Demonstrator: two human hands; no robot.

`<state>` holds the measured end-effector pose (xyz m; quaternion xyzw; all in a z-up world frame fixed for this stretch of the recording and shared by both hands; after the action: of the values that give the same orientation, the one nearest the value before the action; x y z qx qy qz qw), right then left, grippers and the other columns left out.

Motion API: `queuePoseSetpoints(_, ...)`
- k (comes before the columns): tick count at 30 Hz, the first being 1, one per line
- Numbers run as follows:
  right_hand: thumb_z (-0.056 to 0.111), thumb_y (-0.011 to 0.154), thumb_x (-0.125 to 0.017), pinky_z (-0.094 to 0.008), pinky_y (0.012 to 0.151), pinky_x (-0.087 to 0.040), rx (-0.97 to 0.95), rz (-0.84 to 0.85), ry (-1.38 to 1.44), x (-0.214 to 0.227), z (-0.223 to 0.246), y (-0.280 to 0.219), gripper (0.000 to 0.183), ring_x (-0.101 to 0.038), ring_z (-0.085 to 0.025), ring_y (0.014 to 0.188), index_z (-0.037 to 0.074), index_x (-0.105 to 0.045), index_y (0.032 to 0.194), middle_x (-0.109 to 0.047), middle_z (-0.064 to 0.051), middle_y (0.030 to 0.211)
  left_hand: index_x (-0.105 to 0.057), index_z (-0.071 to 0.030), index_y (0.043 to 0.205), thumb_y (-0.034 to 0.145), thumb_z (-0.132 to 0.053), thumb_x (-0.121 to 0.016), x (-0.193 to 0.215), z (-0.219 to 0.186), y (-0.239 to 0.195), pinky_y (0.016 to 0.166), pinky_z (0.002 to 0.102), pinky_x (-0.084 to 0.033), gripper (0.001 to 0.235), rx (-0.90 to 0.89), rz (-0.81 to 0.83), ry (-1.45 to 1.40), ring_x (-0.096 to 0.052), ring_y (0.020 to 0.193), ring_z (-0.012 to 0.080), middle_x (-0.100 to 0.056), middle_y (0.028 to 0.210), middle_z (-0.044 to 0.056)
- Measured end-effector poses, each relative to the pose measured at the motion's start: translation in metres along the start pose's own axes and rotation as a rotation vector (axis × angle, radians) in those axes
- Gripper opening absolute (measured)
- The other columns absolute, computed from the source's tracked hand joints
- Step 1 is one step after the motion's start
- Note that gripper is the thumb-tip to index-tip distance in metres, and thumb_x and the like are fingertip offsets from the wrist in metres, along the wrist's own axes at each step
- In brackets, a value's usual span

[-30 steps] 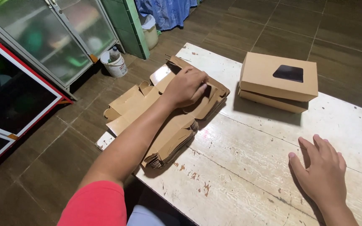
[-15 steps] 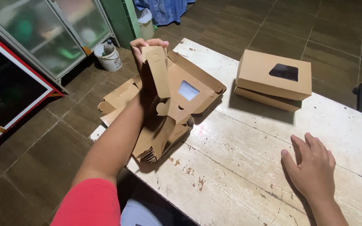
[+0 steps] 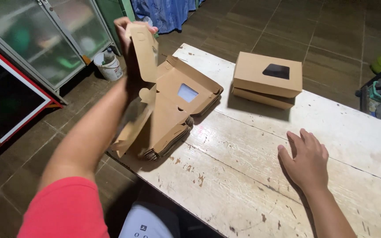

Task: Assembling a cardboard box by folding a flat template and tucking in the flaps, followed by placing a paper liner inside.

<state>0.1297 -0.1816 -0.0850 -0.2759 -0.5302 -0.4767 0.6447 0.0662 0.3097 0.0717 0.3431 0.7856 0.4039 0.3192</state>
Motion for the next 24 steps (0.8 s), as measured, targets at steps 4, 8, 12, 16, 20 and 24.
queuePoseSetpoints(4, 0.052, 0.095, -0.047, -0.06, 0.12, -0.022, -0.012, 0.007, 0.001, 0.002, 0.002, -0.002, 0.06, -0.037, -0.035, 0.148, 0.017, -0.059, 0.143, -0.046, -0.016, 0.158, -0.033, -0.014, 0.113, 0.112, -0.054, -0.039, -0.022, -0.071, 0.023, 0.064, 0.036, -0.049, 0.041, -0.237, 0.287, 0.283, -0.059, 0.077, 0.0233, -0.06, 0.097, 0.014)
queuePoseSetpoints(8, 0.053, 0.096, -0.045, -0.06, 0.122, -0.02, -0.031, 0.04, 0.005, 0.007, 0.007, -0.004, 0.062, -0.034, -0.035, 0.15, 0.017, -0.055, 0.146, -0.042, -0.016, 0.16, -0.05, -0.001, 0.095, 0.114, -0.011, -0.04, -0.078, -0.166, 0.019, 0.063, 0.041, -0.051, 0.024, -0.699, 0.611, 0.389, -0.066, 0.074, 0.0323, -0.065, 0.089, 0.021)
queuePoseSetpoints(12, 0.053, 0.096, -0.047, -0.059, 0.123, -0.02, -0.035, 0.061, 0.018, 0.009, 0.005, -0.006, 0.062, -0.033, -0.035, 0.15, 0.018, -0.054, 0.146, -0.042, -0.014, 0.16, -0.071, -0.004, 0.102, 0.106, -0.004, -0.055, -0.141, -0.251, 0.003, 0.062, 0.038, -0.061, 0.017, -0.939, 0.784, 0.446, -0.073, 0.081, 0.0244, -0.073, 0.098, 0.014)
queuePoseSetpoints(16, 0.054, 0.1, -0.051, -0.061, 0.121, -0.026, -0.002, -0.085, -0.069, -0.001, -0.034, -0.004, 0.057, -0.048, -0.036, 0.146, 0.018, -0.063, 0.142, -0.058, -0.016, 0.146, -0.073, -0.015, 0.11, 0.108, -0.015, -0.045, -0.202, -0.267, -0.025, 0.064, 0.033, -0.053, 0.028, -0.836, 0.768, 0.339, -0.064, 0.074, 0.0248, -0.063, 0.099, 0.004)
queuePoseSetpoints(20, 0.06, 0.1, -0.051, -0.056, 0.119, -0.026, -0.285, -0.153, -0.024, 0.004, -0.117, -0.006, 0.052, -0.047, -0.029, 0.144, 0.026, -0.068, 0.135, -0.063, -0.005, 0.141, -0.065, -0.02, 0.117, 0.096, -0.011, -0.055, -0.24, -0.256, -0.07, 0.061, 0.042, -0.056, 0.024, -0.571, 0.708, 0.491, -0.064, 0.072, 0.032, -0.059, 0.096, 0.004)
queuePoseSetpoints(24, 0.052, 0.099, -0.056, -0.057, 0.104, -0.037, -0.552, -0.285, 0.497, 0.042, -0.129, -0.04, 0.039, -0.051, -0.034, 0.128, 0.031, -0.068, 0.131, -0.065, 0.001, 0.128, -0.058, -0.023, 0.125, 0.088, -0.037, -0.067, -0.249, -0.195, -0.123, 0.074, 0.054, -0.06, 0.041, -0.039, 0.803, 0.552, -0.071, 0.088, 0.0406, -0.063, 0.11, 0.009)
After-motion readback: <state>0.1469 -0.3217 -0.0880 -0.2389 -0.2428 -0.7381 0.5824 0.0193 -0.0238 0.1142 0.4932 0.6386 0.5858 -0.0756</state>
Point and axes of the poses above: each hand's wrist, its own y-axis towards the middle knuckle, its own x-axis out of the back of the hand, z = x × y, the point moved 6 cm from there along y, towards the middle knuckle
